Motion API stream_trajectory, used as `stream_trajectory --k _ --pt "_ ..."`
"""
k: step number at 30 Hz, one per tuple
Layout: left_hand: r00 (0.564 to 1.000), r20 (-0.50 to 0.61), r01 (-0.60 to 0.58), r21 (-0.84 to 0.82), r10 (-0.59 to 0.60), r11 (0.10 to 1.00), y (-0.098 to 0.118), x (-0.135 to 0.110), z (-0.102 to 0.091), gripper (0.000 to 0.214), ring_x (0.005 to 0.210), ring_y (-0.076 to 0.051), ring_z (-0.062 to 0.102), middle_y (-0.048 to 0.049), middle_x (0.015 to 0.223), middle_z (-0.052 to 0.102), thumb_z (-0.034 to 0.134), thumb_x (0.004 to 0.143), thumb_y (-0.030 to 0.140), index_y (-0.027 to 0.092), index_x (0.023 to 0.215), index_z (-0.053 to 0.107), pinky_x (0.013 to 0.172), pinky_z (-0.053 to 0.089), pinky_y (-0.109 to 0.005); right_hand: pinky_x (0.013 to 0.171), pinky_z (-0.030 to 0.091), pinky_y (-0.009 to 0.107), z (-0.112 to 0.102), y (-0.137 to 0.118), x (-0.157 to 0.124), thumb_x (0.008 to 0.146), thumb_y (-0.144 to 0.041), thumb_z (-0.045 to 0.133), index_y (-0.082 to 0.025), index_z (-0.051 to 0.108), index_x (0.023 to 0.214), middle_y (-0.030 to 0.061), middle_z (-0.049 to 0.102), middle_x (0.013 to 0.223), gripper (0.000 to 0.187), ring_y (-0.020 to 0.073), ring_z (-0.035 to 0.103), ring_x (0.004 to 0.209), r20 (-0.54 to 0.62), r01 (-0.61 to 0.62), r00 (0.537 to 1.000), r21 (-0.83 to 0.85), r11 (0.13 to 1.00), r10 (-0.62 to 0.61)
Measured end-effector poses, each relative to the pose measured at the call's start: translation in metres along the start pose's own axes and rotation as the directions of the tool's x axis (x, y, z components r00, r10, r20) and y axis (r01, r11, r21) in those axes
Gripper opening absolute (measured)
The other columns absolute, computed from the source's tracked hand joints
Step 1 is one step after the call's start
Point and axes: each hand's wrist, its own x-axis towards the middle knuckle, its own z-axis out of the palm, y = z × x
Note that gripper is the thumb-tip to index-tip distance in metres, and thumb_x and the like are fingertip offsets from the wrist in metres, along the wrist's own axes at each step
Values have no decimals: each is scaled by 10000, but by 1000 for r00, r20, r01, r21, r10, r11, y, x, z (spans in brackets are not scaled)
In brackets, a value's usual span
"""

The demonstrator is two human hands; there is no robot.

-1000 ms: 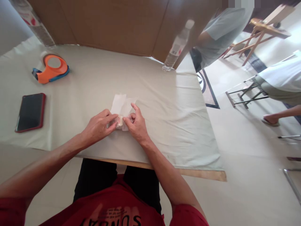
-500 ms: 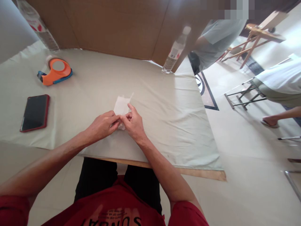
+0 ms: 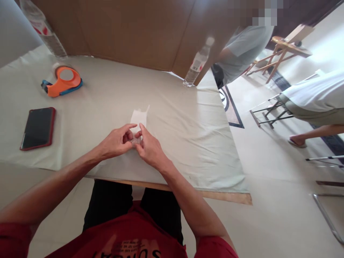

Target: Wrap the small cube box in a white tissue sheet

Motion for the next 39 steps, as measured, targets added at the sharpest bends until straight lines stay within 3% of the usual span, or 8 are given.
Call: stream_trajectory --k 2,6,11,15,23,30,35,39 --pt "998 17 68 -65 -67 996 4 4 -3 591 645 -140 598 22 758 657 576 745 188 160 1333 528 630 474 -265 713 513 350 1 -2 3 860 -204 527 -131 252 1569 143 671 1236 764 201 644 804 30 49 999 -149 988 -45" --pt "992 -21 125 50 -124 991 7 11 0 344 615 -156 592 42 654 616 594 796 263 195 1131 632 591 418 -276 680 493 334 -3 -6 8 871 -200 517 -187 194 1597 126 700 1207 795 239 668 864 71 88 995 -259 962 -72" --pt "992 -77 112 99 -105 989 1 11 11 409 624 -156 591 35 681 613 580 796 220 190 1203 616 601 416 -273 672 506 305 -15 8 5 834 -232 598 -237 286 1554 92 706 1208 784 149 639 723 100 62 993 39 997 -66" --pt "991 -100 96 116 -84 989 -2 9 16 471 651 -156 598 28 719 625 585 786 184 186 1257 595 653 461 -280 650 522 289 -18 26 6 868 -303 586 -191 507 1364 53 722 988 515 122 603 671 -144 -61 985 245 968 99" --pt "982 -185 70 208 -31 976 -13 6 21 298 775 -181 620 -63 965 635 647 803 272 173 1080 696 702 506 -308 700 515 299 -15 33 27 890 -258 563 -201 681 1118 58 703 965 264 144 612 731 -251 18 968 5 1000 -16" --pt "990 -136 52 241 -20 969 -15 6 19 161 747 -169 576 -45 880 585 610 840 297 195 882 727 695 490 -294 860 535 346 -7 36 39 936 -228 510 -244 737 1090 87 694 1088 275 198 657 948 -134 140 978 -145 979 -159" --pt "976 -209 -14 249 68 968 -12 2 21 423 787 -166 576 -42 955 593 606 830 238 243 1251 647 700 489 -270 830 525 340 -12 35 46 909 -176 502 -259 758 1033 59 692 1006 297 193 650 901 -25 110 993 -159 981 -115" --pt "978 -167 -82 242 125 967 -12 3 22 239 686 -126 535 -41 908 596 573 856 220 213 1036 730 641 457 -245 781 528 341 -20 39 51 874 -268 586 -225 758 993 68 690 1032 214 156 620 751 -133 26 990 -82 996 -37"
